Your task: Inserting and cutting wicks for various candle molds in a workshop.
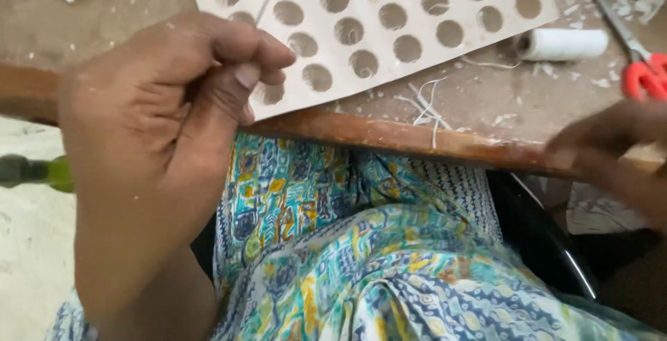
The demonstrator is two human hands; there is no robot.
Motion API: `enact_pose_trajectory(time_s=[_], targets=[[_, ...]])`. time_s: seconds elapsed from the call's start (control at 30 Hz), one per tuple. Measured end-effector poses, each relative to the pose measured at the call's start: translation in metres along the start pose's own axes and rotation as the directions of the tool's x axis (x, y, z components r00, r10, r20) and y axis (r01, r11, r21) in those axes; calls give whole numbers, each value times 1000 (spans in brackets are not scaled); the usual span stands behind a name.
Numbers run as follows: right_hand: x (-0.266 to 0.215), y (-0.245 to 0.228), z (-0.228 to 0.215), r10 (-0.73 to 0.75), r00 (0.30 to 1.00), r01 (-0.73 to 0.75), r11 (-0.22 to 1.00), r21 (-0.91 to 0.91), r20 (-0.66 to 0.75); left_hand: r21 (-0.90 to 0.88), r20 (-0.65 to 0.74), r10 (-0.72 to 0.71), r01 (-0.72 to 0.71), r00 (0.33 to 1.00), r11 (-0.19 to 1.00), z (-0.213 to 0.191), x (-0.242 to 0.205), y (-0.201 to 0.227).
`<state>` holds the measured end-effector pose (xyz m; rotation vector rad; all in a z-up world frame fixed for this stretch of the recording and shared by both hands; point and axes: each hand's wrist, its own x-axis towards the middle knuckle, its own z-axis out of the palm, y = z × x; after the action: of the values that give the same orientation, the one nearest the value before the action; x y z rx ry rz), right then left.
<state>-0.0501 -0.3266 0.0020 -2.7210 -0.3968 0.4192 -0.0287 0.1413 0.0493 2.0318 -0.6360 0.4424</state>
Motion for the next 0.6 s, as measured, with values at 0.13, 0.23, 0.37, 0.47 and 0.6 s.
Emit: enact_pose_trajectory(time_s=[0.13, 0.23, 0.37, 0.47, 0.6], targets=[[41, -148, 74, -566, 803, 495, 809, 317, 190, -306, -85, -369, 328, 926, 894, -10, -10, 18], [66, -132, 150, -460, 885, 403, 836, 372, 74, -347, -118, -286, 230, 951, 909, -15, -29, 14], [99, -130, 187, -313, 949, 313, 928, 203, -34, -286, -113, -271, 231, 956, 930, -13, -19, 20], [117, -135, 202, -348, 908, 377, 921, 97, -232, -354, -107, -501, 439, 859, 826, -11, -20, 16], [129, -133, 212, -525, 800, 564, 823, 67, -291, -339, -108, -213, 165, 971, 926, -8, -32, 2]])
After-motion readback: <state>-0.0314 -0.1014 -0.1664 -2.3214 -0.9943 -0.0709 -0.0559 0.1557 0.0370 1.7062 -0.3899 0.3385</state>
